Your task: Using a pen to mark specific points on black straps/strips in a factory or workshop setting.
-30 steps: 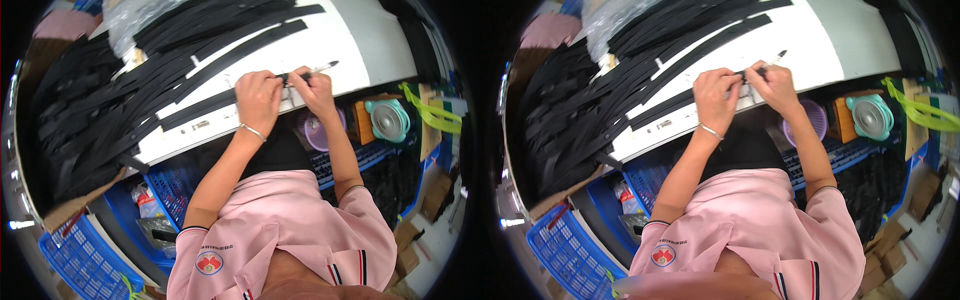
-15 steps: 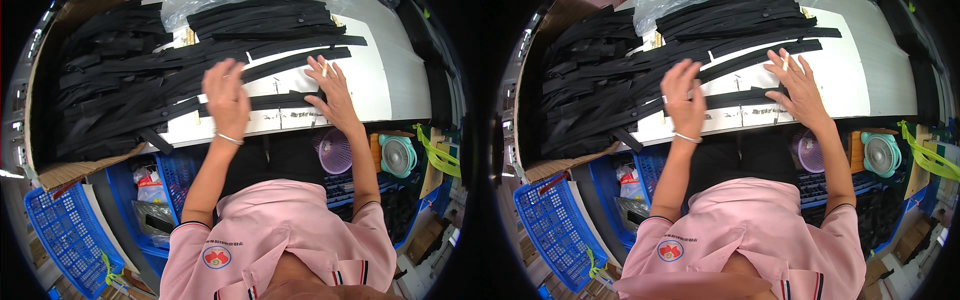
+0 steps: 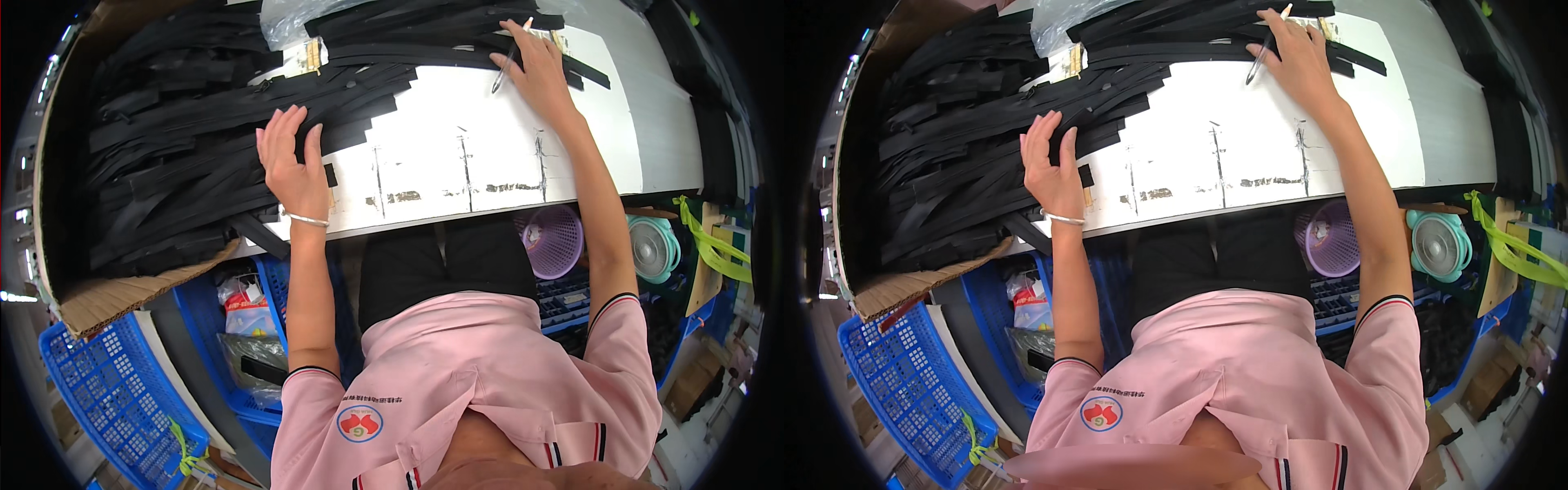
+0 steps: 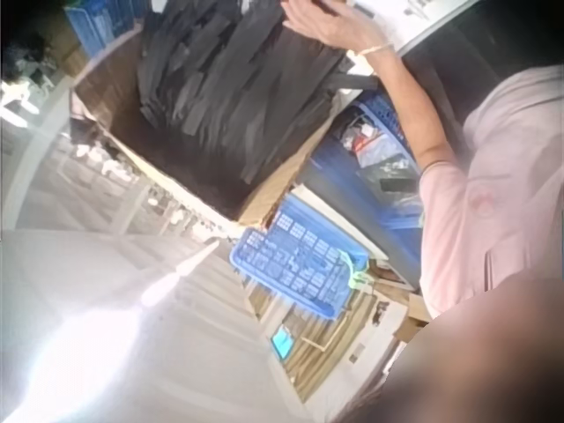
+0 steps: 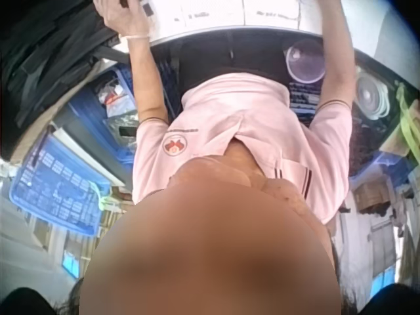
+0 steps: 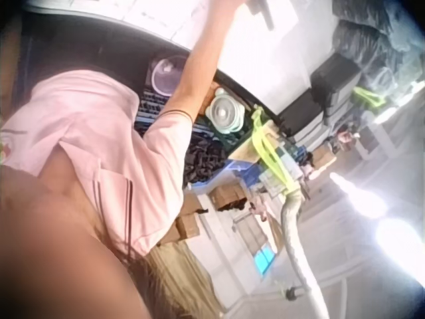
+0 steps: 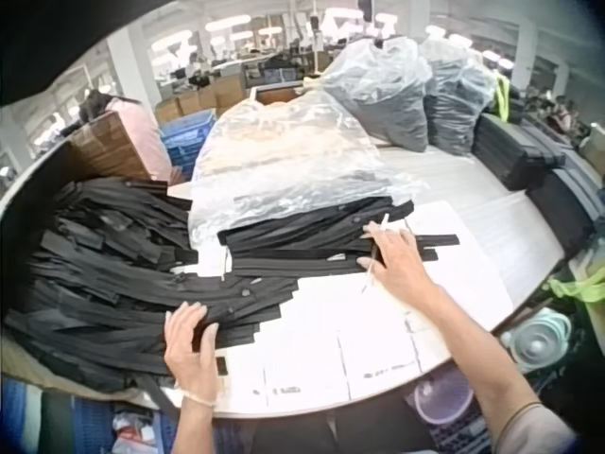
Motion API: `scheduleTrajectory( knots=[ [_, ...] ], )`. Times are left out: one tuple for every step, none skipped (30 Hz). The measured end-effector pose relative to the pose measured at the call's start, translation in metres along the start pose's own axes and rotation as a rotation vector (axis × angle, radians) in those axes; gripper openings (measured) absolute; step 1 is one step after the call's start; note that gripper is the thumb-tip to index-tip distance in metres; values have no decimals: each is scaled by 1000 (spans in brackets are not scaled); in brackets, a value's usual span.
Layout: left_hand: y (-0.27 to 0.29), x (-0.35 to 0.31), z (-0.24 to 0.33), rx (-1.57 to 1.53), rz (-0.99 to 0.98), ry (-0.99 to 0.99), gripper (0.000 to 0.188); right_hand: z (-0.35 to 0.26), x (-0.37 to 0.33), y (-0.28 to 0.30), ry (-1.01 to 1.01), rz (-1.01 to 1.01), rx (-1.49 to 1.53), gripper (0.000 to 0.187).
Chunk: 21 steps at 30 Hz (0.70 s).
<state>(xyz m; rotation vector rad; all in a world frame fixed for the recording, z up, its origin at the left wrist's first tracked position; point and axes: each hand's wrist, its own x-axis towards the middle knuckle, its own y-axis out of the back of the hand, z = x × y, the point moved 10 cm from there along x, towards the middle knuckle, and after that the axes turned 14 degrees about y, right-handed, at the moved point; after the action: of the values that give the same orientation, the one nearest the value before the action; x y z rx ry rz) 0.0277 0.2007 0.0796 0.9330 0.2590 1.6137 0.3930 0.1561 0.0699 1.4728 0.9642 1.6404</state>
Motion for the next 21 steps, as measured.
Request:
scheduleTrajectory(
  knots=[
    [4,-3,13,-8,10,-76,27,-12,-4,19,109,221,-5,45],
    [6,-6,26,-18,20,-153,28,-11,-9,24,103,217,-13,45],
    [6,-10,36,-19,-12,-209,29,-29,-11,44,154,287,48,42],
    [2,-17,43,-26,-53,-245,30,-51,-16,63,208,356,112,39],
    [-9,-25,52,-25,-128,-280,30,-63,-28,69,88,333,229,41],
    [-21,-35,63,-24,-207,-320,31,-80,-39,76,81,395,420,41],
    [-34,-44,72,-58,-268,-321,32,-97,-51,76,34,403,569,42],
    [-46,-55,77,-85,-325,-318,33,-119,-56,78,20,279,665,44],
    [-57,-65,83,-118,-372,-308,33,-142,-60,85,117,282,641,44],
    [-66,-74,89,-95,-413,-310,35,-159,-67,79,174,232,593,46],
    [-73,-81,92,-101,-448,-321,37,-162,-79,66,131,156,572,48],
    [-76,-86,93,-104,-480,-329,38,-164,-87,55,93,81,555,50],
    [-76,-87,93,-103,-481,-329,38,-160,-93,56,91,81,556,50],
    [-73,-87,94,-119,-477,-336,40,-152,-102,58,92,62,436,53],
    [-69,-87,94,-131,-470,-339,41,-144,-110,61,97,43,321,55],
    [-66,-85,90,-123,-464,-335,41,-134,-117,60,127,22,270,56],
    [-63,-83,85,-127,-480,-337,41,-120,-127,60,121,-2,287,53],
    [-61,-80,82,-136,-496,-341,42,-103,-134,64,100,-6,256,52],
    [-56,-75,77,-129,-483,-355,42,-87,-138,70,80,-26,290,47],
    [-54,-68,69,-126,-479,-353,42,-68,-146,71,36,-45,316,44],
    [-48,-62,61,-111,-435,-376,42,-51,-153,76,17,-35,331,43]
  ],
)
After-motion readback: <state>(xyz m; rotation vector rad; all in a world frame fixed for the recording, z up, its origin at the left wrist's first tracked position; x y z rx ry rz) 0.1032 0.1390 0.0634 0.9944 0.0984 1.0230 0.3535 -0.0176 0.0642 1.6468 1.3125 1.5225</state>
